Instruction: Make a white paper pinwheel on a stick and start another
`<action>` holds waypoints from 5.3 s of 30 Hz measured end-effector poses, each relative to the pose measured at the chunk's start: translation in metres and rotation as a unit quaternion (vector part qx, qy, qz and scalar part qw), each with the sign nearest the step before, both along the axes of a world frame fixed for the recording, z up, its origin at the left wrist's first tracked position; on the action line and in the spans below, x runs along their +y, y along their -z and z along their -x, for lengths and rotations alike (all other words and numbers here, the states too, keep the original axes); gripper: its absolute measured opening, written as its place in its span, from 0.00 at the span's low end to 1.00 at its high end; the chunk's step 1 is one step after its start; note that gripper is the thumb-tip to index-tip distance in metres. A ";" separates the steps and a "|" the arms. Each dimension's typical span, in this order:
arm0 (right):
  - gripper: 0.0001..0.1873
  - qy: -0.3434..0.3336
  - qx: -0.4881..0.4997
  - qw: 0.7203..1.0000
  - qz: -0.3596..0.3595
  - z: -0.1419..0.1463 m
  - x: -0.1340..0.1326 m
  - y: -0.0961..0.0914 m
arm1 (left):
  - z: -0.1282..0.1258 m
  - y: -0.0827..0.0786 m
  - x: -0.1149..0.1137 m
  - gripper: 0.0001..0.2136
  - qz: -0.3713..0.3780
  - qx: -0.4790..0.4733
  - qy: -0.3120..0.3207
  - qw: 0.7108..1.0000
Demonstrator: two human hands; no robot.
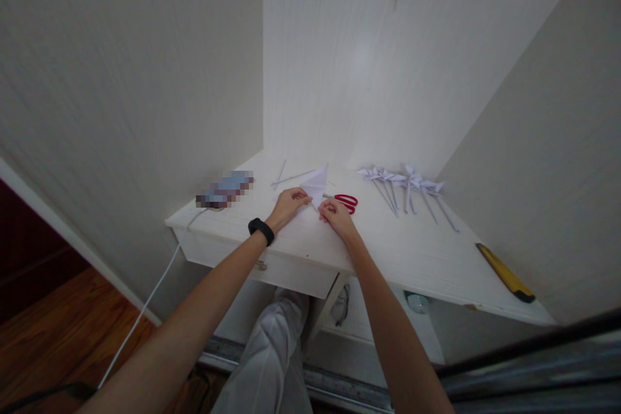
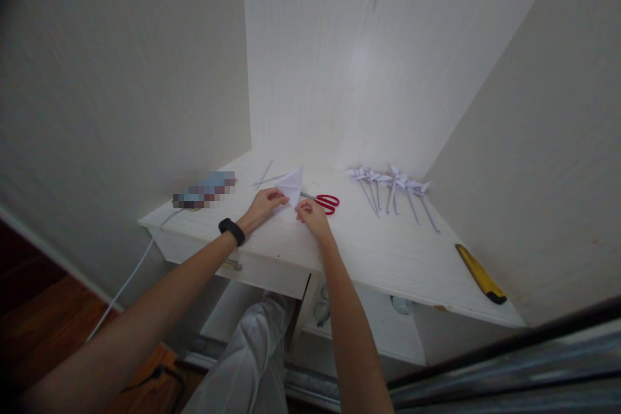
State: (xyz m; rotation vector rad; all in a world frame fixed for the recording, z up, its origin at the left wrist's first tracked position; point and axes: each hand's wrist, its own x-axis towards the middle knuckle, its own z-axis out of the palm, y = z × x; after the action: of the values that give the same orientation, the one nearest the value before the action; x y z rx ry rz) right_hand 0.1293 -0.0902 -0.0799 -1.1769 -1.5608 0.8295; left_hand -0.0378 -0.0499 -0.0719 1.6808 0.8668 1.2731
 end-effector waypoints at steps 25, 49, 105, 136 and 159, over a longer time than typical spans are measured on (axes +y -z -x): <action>0.05 -0.003 0.012 1.000 0.006 -0.001 0.000 -0.001 | -0.002 -0.007 -0.005 0.08 0.020 -0.002 0.007 1.000; 0.05 0.001 -0.009 1.000 -0.002 0.000 0.000 -0.001 | -0.001 -0.003 -0.002 0.09 0.017 -0.016 0.003 1.000; 0.06 0.019 -0.018 1.000 0.003 -0.002 0.004 0.003 | -0.001 0.000 0.000 0.11 0.031 0.002 -0.003 1.000; 0.10 0.019 0.007 1.000 -0.020 -0.002 0.001 0.000 | -0.001 0.001 0.001 0.12 0.027 0.022 -0.013 0.999; 0.12 0.020 0.029 0.999 -0.034 -0.003 -0.002 -0.003 | -0.003 -0.007 -0.009 0.07 0.018 0.040 0.045 0.998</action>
State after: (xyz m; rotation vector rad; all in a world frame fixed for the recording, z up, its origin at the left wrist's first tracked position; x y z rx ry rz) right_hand 0.1322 -0.0919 -0.0768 -1.1229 -1.5021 0.7713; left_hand -0.0347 -0.0590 -0.0651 1.7325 0.8482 1.1297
